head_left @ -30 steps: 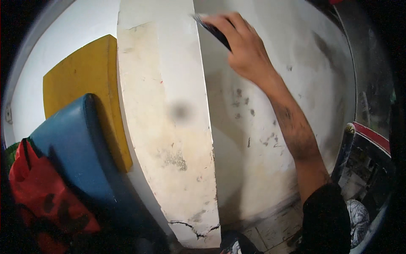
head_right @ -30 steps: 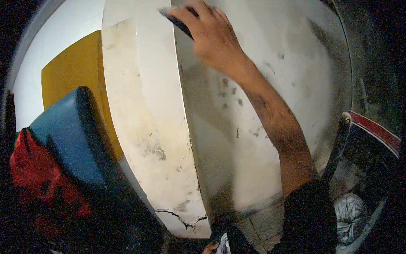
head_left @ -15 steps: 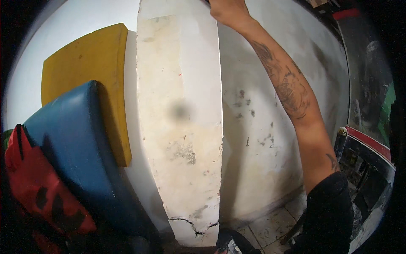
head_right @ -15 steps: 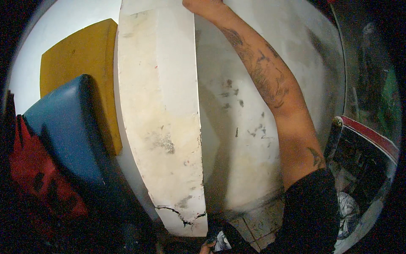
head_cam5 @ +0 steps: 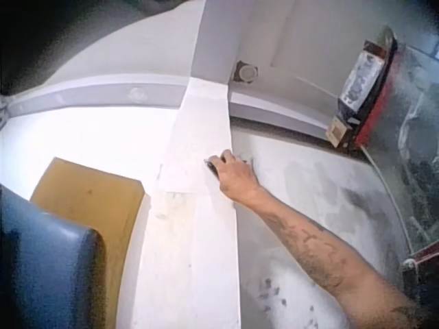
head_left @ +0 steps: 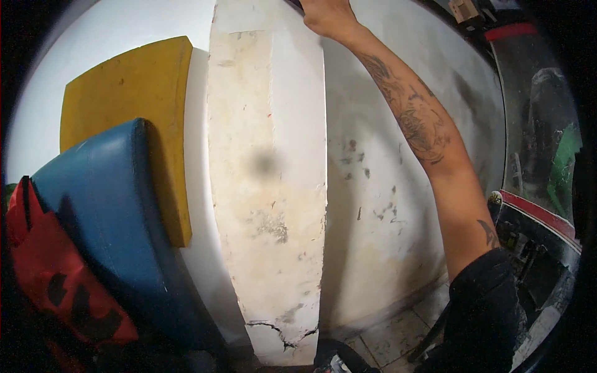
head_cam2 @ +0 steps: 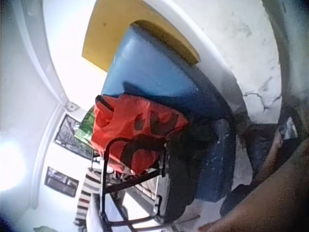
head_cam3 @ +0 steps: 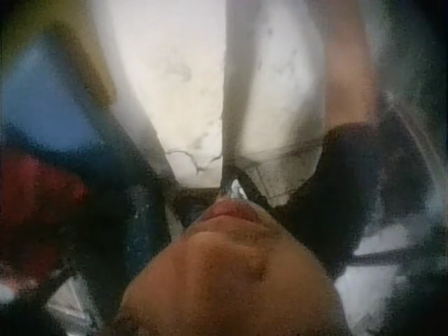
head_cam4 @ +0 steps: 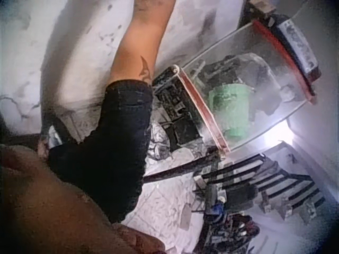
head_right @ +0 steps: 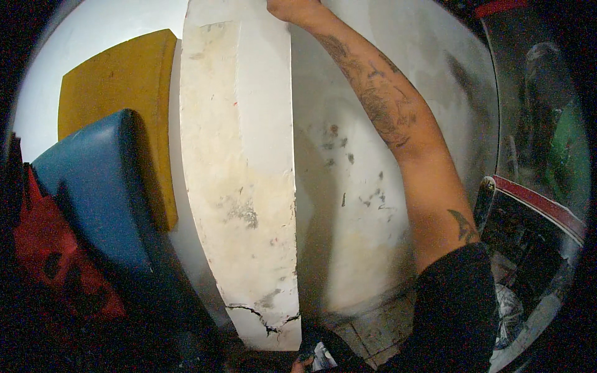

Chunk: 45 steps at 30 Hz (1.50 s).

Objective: The person is applying plaster to a wall using two hand trowels.

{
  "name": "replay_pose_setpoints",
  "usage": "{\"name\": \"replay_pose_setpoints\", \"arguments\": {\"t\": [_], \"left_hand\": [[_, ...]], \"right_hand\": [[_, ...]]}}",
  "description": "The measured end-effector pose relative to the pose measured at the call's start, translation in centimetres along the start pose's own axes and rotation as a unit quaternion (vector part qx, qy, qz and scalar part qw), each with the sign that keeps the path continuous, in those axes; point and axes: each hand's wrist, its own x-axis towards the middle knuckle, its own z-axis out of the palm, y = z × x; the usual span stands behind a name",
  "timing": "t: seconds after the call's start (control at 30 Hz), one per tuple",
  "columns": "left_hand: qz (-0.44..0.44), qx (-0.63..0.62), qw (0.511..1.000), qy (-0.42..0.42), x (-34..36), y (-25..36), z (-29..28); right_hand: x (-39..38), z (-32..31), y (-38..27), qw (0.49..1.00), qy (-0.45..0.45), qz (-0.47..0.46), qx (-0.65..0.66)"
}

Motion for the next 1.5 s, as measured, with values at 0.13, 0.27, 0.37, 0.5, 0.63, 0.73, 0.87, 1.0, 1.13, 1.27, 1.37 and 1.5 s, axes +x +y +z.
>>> {"name": "replay_pose_setpoints", "arguments": {"t": [0.13,0.27,0.37,0.5,0.63,0.73,0.87,1.0,1.13,1.27,1.37,1.5], "left_hand": [[-0.034,-0.036,0.999,0.003,1.3,-1.0,-0.6],[-0.06,-0.053,0.997,0.004,-1.8,3.4,2.3],[-0.082,-0.036,0.996,0.026,-1.9,4.1,2.6],[-0.105,0.009,0.993,0.052,-1.5,4.2,2.7],[-0.115,0.06,0.985,0.113,-2.8,5.6,2.6],[-0.154,0.208,0.955,0.149,-1.7,6.2,3.9],[-0.118,0.059,0.987,0.088,-0.8,4.6,1.1],[-0.084,-0.019,0.994,0.072,-0.5,5.1,2.0],[-0.1,-0.016,0.991,0.092,-0.6,5.2,1.5],[-0.102,-0.036,0.986,0.125,-2.9,7.4,4.6],[-0.084,-0.05,0.988,0.12,-3.3,7.0,4.0],[-0.065,-0.016,0.995,0.073,-4.0,6.2,3.2]], "right_hand": [[-0.9,0.4,-0.2,0.998,-0.058,0.0,0.008],[-4.0,-1.9,-2.6,0.997,-0.068,-0.027,-0.02],[-4.8,-2.2,-3.3,0.989,-0.128,-0.004,-0.069],[-8.1,-0.2,-2.0,0.994,-0.018,-0.071,-0.081],[-10.5,1.1,-6.0,0.993,-0.048,-0.075,-0.073],[-13.9,-0.6,-3.4,0.991,-0.087,-0.062,-0.079],[-15.8,-1.7,-5.9,0.993,-0.084,-0.068,-0.051],[-19.2,-2.4,-8.4,0.993,-0.112,-0.041,-0.01],[-22.0,-3.7,-10.5,0.988,-0.15,-0.032,0.008],[-25.6,-4.9,-10.8,0.982,-0.183,-0.054,0.008],[-27.3,-6.4,-12.5,0.979,-0.195,-0.036,0.034],[-30.1,-9.1,-14.2,0.965,-0.243,-0.019,0.096]]}}
